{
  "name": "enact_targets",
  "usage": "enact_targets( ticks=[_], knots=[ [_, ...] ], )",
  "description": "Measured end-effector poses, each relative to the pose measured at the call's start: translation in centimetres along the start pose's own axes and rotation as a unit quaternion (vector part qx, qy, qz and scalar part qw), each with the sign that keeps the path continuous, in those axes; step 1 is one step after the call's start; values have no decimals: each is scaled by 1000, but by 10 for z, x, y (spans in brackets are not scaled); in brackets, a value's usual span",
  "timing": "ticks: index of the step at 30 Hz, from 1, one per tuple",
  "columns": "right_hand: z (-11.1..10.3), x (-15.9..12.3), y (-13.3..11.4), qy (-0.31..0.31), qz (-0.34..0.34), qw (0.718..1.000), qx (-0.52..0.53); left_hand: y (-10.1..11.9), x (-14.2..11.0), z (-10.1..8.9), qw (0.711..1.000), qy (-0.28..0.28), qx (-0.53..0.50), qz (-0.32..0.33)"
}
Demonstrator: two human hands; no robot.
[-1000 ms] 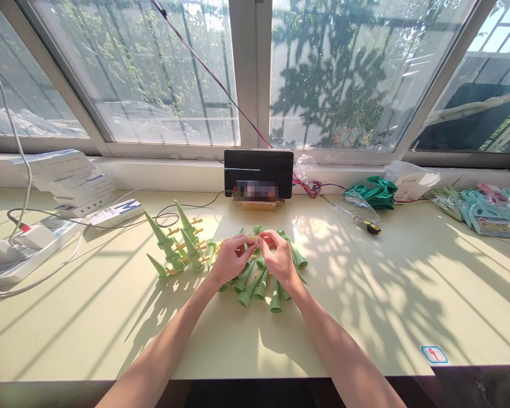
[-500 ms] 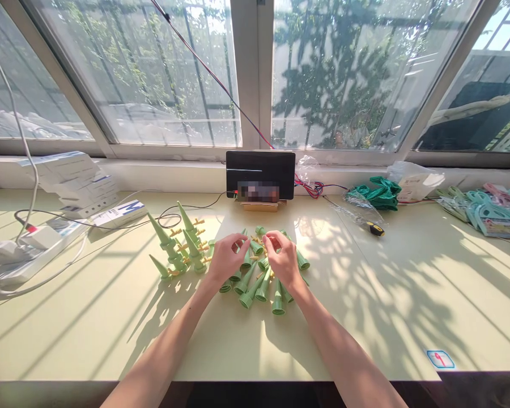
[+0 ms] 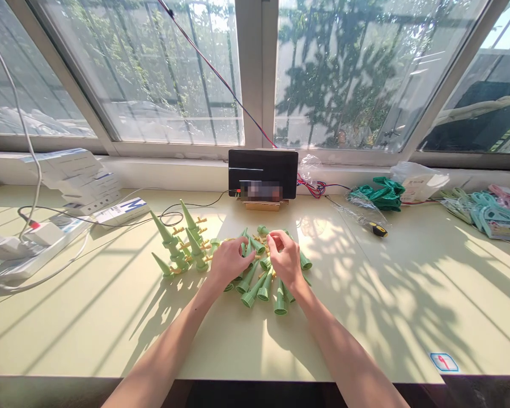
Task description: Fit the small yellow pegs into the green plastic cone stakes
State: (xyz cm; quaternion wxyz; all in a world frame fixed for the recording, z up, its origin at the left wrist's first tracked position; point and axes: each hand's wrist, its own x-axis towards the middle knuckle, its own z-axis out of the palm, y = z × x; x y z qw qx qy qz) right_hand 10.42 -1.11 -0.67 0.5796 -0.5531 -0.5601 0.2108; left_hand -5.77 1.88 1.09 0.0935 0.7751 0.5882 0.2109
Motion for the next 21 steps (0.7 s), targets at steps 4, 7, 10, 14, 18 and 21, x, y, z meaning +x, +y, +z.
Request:
enact_targets(
  ticks=[4,7,10,14,18,21],
  knots=[
    [0,0,0,-3,4,1000,-1,1,-2,0,999,-5,28,17],
    [0,0,-1,-3,8,1000,0,2,-2,0,999,-11,43,29],
    [0,0,-2,-4,10,1000,0,3,-3,-1,997,-25,43,51],
    [0,1,-3,-7,11,1000,-2,4,-4,-1,996,-39,39,77],
    [0,1,-3,-8,10,1000,0,4,-5,1,996,-40,28,75],
    [0,0,-3,-8,8,1000,3,3,-5,1,997,-35,12,72]
  ],
)
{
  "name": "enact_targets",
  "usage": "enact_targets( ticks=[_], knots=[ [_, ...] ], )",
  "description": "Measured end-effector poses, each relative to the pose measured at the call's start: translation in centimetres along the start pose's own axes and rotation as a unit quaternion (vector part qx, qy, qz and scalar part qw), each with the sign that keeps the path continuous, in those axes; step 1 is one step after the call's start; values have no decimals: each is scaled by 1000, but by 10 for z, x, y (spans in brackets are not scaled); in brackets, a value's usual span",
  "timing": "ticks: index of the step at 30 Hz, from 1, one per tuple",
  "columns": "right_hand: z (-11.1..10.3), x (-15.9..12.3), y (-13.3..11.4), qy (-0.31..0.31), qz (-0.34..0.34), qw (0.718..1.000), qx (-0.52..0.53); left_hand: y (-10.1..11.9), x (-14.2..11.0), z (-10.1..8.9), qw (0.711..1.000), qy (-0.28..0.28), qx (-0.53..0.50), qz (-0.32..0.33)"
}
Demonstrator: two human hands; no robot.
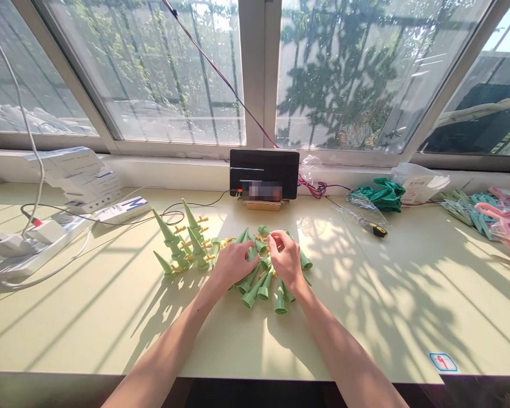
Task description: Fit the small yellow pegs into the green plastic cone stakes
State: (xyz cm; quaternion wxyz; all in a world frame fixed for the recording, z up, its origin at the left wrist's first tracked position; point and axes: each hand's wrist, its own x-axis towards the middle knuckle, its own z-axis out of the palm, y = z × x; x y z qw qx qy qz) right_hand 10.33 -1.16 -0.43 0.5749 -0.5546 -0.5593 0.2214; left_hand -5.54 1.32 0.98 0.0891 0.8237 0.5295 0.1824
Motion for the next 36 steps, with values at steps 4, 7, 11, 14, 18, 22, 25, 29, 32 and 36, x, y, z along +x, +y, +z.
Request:
enact_targets(
  ticks=[4,7,11,14,18,22,25,29,32,36],
  knots=[
    [0,0,0,4,-4,1000,-5,0,0,0,999,16,-35,-17],
    [-1,0,-1,13,-4,1000,-7,0,2,-1,994,48,-89,-36],
    [-1,0,-2,27,-3,1000,2,-3,5,-1,974,116,-182,-64],
    [0,0,-2,28,-6,1000,7,-4,7,-1,954,147,-249,-79],
    [0,-1,-2,11,-9,1000,9,-4,10,0,933,127,-324,-91],
    [0,-1,-3,3,-17,1000,5,-4,11,2,923,102,-362,-87],
    [0,-1,-4,1,-19,1000,4,-4,11,3,916,92,-379,-88],
    [1,-1,-3,2,-26,1000,3,-2,10,2,906,75,-407,-93],
    [1,-2,-2,-1,-28,1000,3,-1,10,1,900,75,-421,-88],
    [1,-3,-2,-9,-26,1000,8,1,9,-1,888,80,-444,-88]
  ],
)
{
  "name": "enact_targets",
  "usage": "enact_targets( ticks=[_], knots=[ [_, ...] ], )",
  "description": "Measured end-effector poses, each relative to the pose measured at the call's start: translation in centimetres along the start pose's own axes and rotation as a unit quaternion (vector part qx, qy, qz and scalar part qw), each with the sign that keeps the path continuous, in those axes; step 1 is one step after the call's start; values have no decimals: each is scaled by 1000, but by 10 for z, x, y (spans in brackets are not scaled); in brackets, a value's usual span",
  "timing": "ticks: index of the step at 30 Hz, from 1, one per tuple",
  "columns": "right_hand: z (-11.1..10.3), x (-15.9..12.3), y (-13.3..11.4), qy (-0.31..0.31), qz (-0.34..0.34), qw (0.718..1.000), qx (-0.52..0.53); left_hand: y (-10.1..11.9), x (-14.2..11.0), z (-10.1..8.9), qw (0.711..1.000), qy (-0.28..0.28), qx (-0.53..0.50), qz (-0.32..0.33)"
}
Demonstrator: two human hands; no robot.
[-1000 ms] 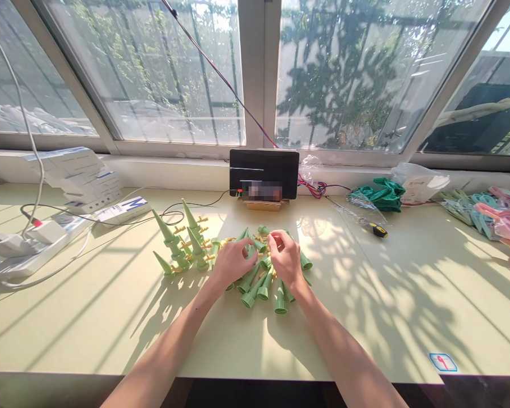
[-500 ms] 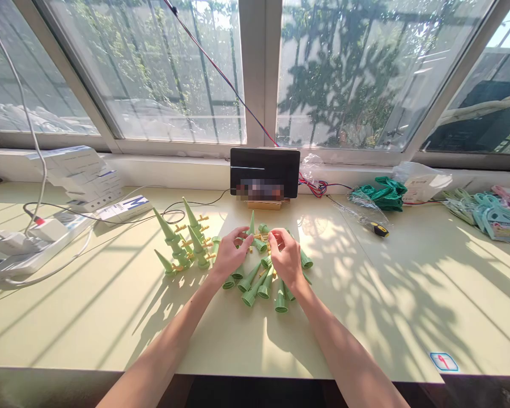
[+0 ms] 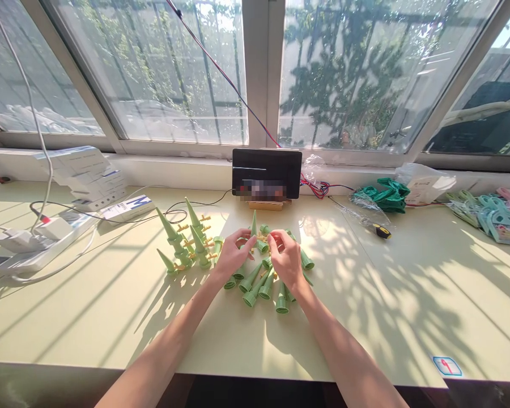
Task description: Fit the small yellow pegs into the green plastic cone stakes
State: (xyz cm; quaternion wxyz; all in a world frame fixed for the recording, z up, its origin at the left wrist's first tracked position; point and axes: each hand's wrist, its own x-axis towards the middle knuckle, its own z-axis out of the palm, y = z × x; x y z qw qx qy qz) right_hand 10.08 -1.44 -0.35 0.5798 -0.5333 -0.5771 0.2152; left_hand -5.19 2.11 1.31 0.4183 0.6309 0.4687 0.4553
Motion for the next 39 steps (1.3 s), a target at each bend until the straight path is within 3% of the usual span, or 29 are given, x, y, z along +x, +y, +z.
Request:
enact_targets(
  ticks=[12,39],
  knots=[
    [2,1,1,-14,-25,1000,-3,-5,1,1,999,17,-41,-2],
    [-1,3,3,-46,-69,997,-2,-7,0,2,999,24,6,45]
  ],
)
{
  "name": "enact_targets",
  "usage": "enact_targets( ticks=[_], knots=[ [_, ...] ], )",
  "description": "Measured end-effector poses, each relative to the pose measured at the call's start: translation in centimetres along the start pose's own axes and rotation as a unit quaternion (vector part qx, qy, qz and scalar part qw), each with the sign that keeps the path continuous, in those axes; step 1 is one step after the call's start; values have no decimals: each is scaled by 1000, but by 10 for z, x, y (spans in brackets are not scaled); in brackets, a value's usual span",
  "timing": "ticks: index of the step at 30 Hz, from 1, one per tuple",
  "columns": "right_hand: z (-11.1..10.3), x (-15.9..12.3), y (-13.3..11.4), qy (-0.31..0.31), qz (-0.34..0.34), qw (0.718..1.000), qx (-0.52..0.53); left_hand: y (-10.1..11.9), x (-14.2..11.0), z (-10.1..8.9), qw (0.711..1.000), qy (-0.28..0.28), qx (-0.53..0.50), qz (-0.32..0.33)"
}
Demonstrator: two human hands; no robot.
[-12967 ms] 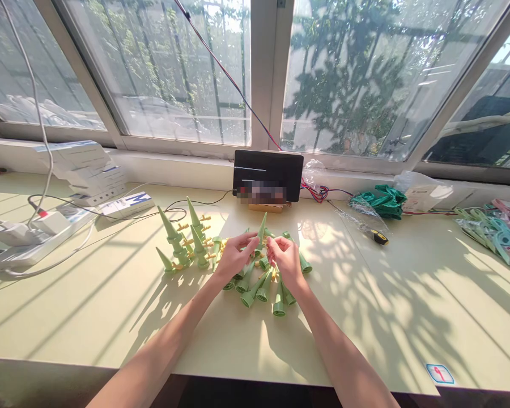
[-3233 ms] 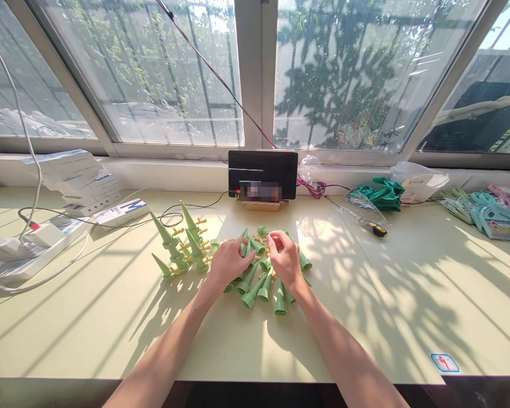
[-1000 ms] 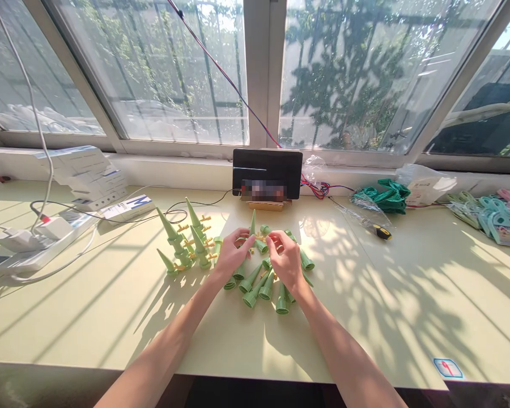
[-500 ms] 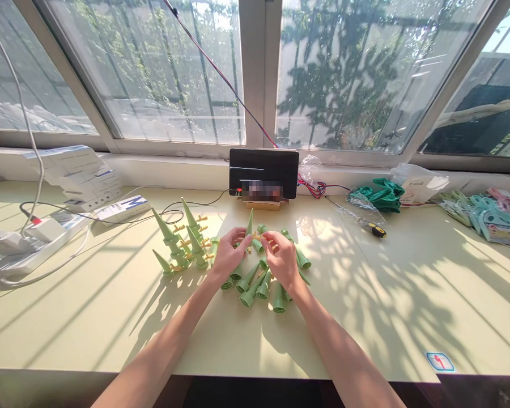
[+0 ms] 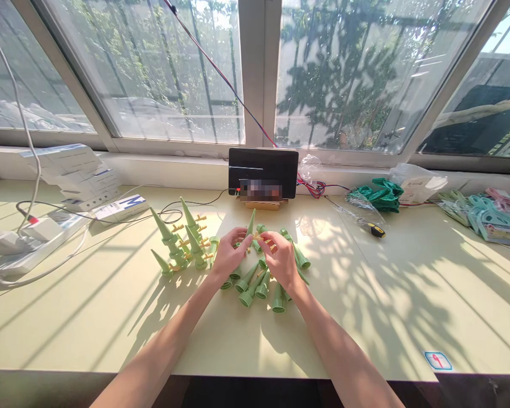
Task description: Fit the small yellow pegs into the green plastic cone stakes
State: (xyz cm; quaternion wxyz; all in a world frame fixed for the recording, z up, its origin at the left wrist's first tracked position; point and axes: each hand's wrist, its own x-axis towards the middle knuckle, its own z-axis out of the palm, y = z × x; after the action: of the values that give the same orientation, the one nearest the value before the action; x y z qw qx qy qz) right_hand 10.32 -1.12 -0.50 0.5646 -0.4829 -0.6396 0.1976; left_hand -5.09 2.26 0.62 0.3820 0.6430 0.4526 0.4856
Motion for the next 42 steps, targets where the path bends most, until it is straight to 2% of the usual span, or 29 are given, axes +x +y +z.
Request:
enact_targets(
  ticks=[29,35,42],
  knots=[
    [2,-1,4,-19,45,998,-31,2,-3,2,1000,-26,-3,15],
    [1,-2,-1,-7,67,998,8,-2,-2,3,1000,-24,-7,17],
    [1,-1,-3,-21,30,999,-4,0,-1,2,1000,-3,3,18]
  ],
)
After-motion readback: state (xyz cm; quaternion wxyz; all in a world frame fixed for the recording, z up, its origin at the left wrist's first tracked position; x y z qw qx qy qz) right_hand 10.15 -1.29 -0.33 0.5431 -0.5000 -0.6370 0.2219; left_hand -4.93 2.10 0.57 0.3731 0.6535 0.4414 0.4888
